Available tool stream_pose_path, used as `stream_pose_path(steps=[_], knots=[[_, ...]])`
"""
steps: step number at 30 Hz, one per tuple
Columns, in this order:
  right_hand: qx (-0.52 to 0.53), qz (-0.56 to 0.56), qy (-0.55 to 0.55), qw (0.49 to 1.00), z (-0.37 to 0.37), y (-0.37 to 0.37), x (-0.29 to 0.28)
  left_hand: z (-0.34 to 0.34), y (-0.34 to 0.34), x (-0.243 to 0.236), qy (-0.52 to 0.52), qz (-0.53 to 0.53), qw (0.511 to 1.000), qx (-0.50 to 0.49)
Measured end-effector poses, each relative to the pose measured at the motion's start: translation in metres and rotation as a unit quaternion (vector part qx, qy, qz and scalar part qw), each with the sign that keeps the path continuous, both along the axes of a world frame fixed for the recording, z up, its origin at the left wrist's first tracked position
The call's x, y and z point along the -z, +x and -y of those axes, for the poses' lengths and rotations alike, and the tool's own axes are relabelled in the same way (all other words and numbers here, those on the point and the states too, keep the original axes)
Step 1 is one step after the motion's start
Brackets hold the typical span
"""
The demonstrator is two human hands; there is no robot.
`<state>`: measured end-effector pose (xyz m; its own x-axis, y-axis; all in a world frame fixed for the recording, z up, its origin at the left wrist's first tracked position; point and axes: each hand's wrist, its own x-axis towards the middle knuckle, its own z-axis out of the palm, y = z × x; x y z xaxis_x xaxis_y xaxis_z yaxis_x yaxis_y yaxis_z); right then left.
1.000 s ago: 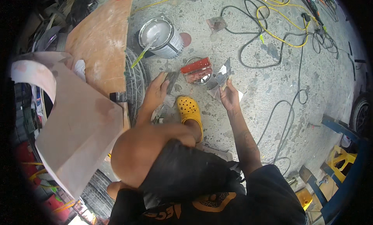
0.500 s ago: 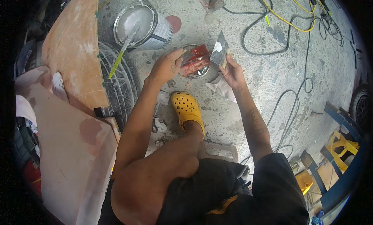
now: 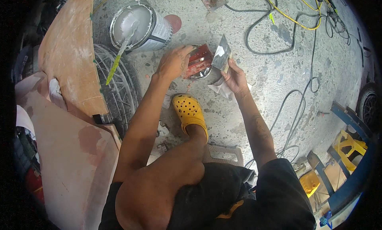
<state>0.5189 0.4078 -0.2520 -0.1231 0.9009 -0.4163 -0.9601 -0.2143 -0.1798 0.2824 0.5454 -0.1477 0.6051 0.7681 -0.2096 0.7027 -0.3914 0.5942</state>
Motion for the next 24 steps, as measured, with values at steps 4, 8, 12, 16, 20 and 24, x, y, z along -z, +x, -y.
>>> stream_pose_path(steps=[4, 8, 12, 16, 20, 24], knots=[[-0.002, -0.004, -0.016, 1.0, -0.002, -0.005, -0.004, 0.002, 0.001, 0.001, -0.002, 0.009, 1.0, 0.017], [0.008, -0.001, -0.028, 1.0, -0.003, -0.005, -0.005, -0.003, 0.001, 0.002, -0.024, -0.015, 0.999, 0.037], [-0.001, -0.009, -0.009, 1.0, -0.003, -0.006, -0.006, -0.009, -0.002, 0.011, 0.002, 0.045, 0.998, 0.033], [0.005, -0.004, -0.015, 1.0, -0.001, -0.005, -0.004, -0.023, -0.001, 0.001, -0.072, -0.023, 0.996, 0.043], [0.005, 0.003, -0.019, 1.0, -0.001, -0.008, -0.007, -0.029, -0.013, 0.005, -0.037, 0.04, 0.998, 0.037], [0.006, 0.0, -0.016, 1.0, 0.004, -0.001, -0.007, -0.032, -0.017, -0.018, -0.066, 0.013, 0.997, 0.037]])
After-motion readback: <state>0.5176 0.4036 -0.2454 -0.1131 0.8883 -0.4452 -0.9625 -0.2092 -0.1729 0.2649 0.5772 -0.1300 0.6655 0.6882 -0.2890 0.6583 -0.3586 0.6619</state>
